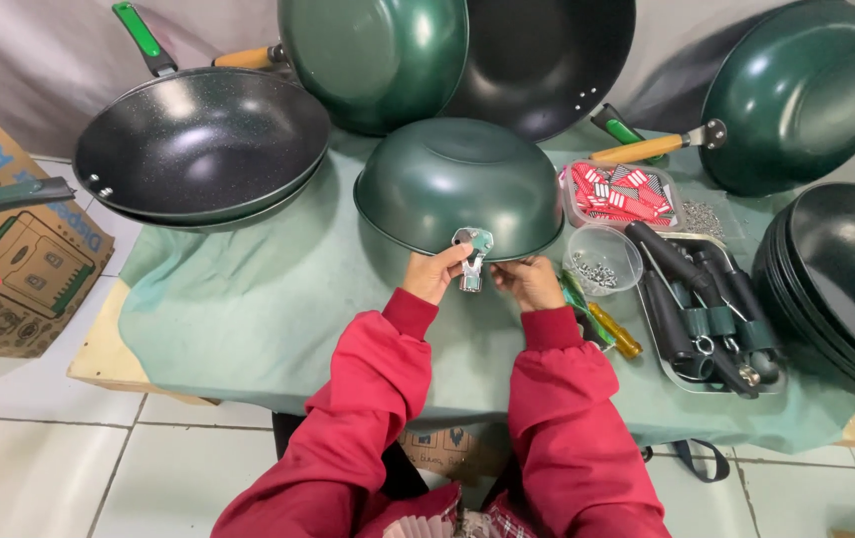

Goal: Attaching a metal handle bracket to the side of a wok using screws and a manual screwdriver.

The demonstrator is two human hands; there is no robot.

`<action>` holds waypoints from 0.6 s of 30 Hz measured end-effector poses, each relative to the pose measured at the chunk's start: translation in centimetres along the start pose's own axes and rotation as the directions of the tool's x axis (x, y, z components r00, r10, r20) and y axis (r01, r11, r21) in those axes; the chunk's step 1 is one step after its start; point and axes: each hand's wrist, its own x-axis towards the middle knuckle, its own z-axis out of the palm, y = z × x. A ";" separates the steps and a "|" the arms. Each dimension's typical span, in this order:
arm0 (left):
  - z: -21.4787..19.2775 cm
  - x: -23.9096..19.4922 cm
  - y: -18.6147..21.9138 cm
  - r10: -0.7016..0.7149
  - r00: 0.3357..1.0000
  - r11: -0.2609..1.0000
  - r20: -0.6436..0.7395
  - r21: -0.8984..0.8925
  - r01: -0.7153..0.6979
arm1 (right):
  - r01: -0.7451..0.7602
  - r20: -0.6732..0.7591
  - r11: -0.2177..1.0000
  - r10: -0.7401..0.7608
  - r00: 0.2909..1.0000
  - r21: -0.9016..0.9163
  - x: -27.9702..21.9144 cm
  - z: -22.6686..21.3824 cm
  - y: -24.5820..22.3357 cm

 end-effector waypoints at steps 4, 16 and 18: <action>-1.0 0.7 -0.5 -0.014 1.000 1.000 0.000 0.010 0.014 | 0.088 -0.065 0.981 -0.101 0.993 -0.171 -2.3 -3.5 -3.2; -1.2 0.9 -0.4 0.010 1.000 1.000 0.016 -0.001 -0.010 | -0.216 -0.292 0.240 -0.352 0.889 -0.947 7.6 -16.3 -4.4; -0.8 0.3 0.2 0.006 1.000 1.000 0.026 0.008 -0.006 | -0.318 -0.356 0.174 -0.270 0.895 -0.932 6.1 -13.2 -6.8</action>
